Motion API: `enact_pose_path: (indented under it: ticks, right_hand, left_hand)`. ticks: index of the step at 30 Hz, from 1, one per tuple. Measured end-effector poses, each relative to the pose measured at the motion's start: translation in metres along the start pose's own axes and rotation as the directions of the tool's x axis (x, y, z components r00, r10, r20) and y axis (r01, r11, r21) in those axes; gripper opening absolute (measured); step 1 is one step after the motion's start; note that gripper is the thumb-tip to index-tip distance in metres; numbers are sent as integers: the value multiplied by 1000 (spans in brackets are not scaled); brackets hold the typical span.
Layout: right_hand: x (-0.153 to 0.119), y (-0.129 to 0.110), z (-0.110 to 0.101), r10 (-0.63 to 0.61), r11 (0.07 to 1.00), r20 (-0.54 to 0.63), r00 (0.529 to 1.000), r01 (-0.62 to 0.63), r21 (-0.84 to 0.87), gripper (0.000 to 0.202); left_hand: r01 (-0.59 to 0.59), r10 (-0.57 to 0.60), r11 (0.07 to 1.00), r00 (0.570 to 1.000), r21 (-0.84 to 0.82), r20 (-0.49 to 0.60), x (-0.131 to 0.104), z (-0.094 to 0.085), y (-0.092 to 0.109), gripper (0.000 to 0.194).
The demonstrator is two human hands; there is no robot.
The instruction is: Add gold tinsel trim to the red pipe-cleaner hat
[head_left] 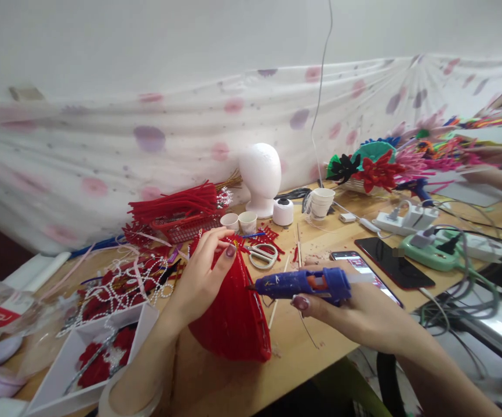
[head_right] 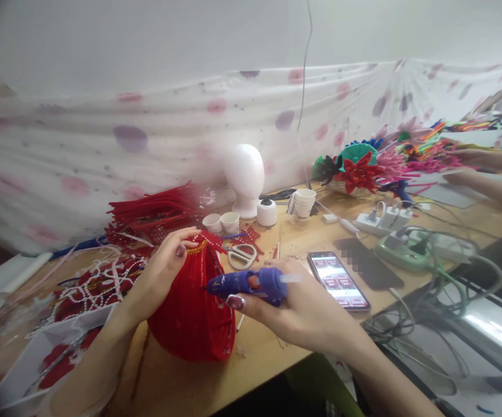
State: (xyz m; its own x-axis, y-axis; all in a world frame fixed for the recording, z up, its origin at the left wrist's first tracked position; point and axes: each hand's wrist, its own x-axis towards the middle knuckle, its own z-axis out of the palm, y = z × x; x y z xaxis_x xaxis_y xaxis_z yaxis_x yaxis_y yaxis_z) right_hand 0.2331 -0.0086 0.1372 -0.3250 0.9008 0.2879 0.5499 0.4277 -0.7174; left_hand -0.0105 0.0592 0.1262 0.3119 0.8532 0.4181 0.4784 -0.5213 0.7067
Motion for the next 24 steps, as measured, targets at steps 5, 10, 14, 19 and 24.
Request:
enact_pose_path:
  ticks: [5,10,14,19,24]
  right_hand:
    - [-7,2,-3,35,998,78,996,-39,52,47]
    - [-2,7,3,34,998,-58,998,-31,46,46]
    - [3,7,7,-12,999,-85,996,16,46,44]
    - [2,5,8,-2,998,-75,997,7,61,42]
    - [-1,4,7,-11,997,-62,998,16,78,43]
  left_hand:
    - [7,-5,999,999,-37,54,0,-2,-4,59]
    - [4,3,998,992,-58,127,1,-4,-7,66]
    - [-5,18,997,985,-77,174,0,-6,-10,56]
    - [6,6,998,985,-69,173,-1,-6,-7,52]
    - [2,7,999,984,-50,180,-1,-6,-2,53]
